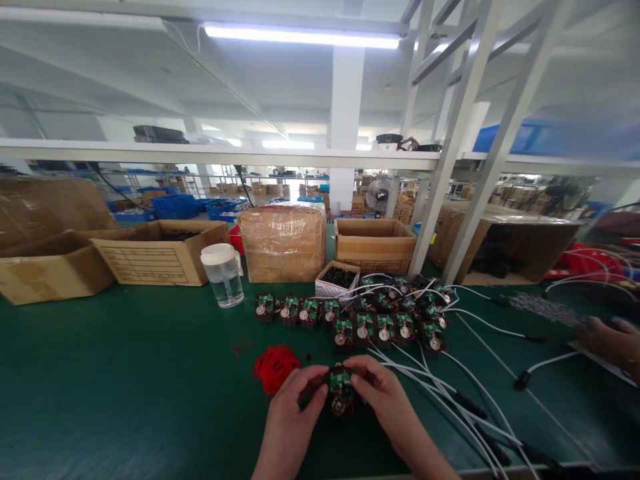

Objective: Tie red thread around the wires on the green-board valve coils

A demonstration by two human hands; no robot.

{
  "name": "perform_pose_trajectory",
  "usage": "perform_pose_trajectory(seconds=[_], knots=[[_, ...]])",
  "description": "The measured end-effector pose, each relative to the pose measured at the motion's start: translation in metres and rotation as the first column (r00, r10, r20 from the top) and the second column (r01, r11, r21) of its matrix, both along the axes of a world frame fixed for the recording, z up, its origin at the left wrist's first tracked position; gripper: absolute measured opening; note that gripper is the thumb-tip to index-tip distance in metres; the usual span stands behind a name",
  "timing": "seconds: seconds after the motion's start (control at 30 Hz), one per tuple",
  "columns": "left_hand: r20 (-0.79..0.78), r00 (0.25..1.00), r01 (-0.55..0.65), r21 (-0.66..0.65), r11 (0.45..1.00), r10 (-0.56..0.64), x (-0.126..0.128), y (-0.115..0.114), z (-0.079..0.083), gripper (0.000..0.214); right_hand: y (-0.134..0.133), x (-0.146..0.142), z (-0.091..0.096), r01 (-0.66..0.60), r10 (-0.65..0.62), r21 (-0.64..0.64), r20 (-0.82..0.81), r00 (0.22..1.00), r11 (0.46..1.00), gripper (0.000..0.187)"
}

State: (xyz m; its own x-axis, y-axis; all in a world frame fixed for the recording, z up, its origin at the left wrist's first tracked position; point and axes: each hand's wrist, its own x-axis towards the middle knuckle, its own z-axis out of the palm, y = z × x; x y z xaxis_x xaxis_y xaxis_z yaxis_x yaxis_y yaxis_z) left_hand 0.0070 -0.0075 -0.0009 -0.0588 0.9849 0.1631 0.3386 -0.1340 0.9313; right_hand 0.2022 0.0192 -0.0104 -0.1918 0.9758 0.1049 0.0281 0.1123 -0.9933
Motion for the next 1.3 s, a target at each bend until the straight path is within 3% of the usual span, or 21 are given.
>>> perform_pose_trajectory(seconds=[0.5, 0.67, 0.97, 1.17, 1.3], knots=[[0.153, 0.983, 0.113, -0.096, 0.989, -0.098, 0.002, -0.015, -0.012, 0.054, -0.021, 0.006, -0.008, -0.055, 0.037, 0.105, 0.16, 0.986, 0.993, 0.059], [0.143, 0.988, 0.071, -0.076, 0.995, -0.06, 0.007, -0.015, -0.013, 0.054, -0.02, 0.005, -0.013, -0.056, 0.029, 0.138, 0.19, 0.981, 0.989, 0.063], [0.108, 0.992, -0.066, -0.002, 0.998, 0.066, 0.02, -0.012, -0.03, 0.055, -0.017, 0.003, -0.004, -0.097, 0.076, 0.107, 0.183, 0.98, 0.99, 0.06], [0.058, 0.988, -0.144, 0.01, 0.989, 0.144, 0.033, -0.014, -0.023, 0.057, -0.019, 0.001, -0.004, -0.065, 0.033, 0.13, 0.232, 0.972, 0.989, 0.062], [0.081, 0.988, -0.134, -0.02, 0.991, 0.135, 0.031, -0.014, -0.022, 0.056, -0.019, 0.002, -0.003, -0.06, 0.034, 0.11, 0.225, 0.974, 0.992, 0.062]])
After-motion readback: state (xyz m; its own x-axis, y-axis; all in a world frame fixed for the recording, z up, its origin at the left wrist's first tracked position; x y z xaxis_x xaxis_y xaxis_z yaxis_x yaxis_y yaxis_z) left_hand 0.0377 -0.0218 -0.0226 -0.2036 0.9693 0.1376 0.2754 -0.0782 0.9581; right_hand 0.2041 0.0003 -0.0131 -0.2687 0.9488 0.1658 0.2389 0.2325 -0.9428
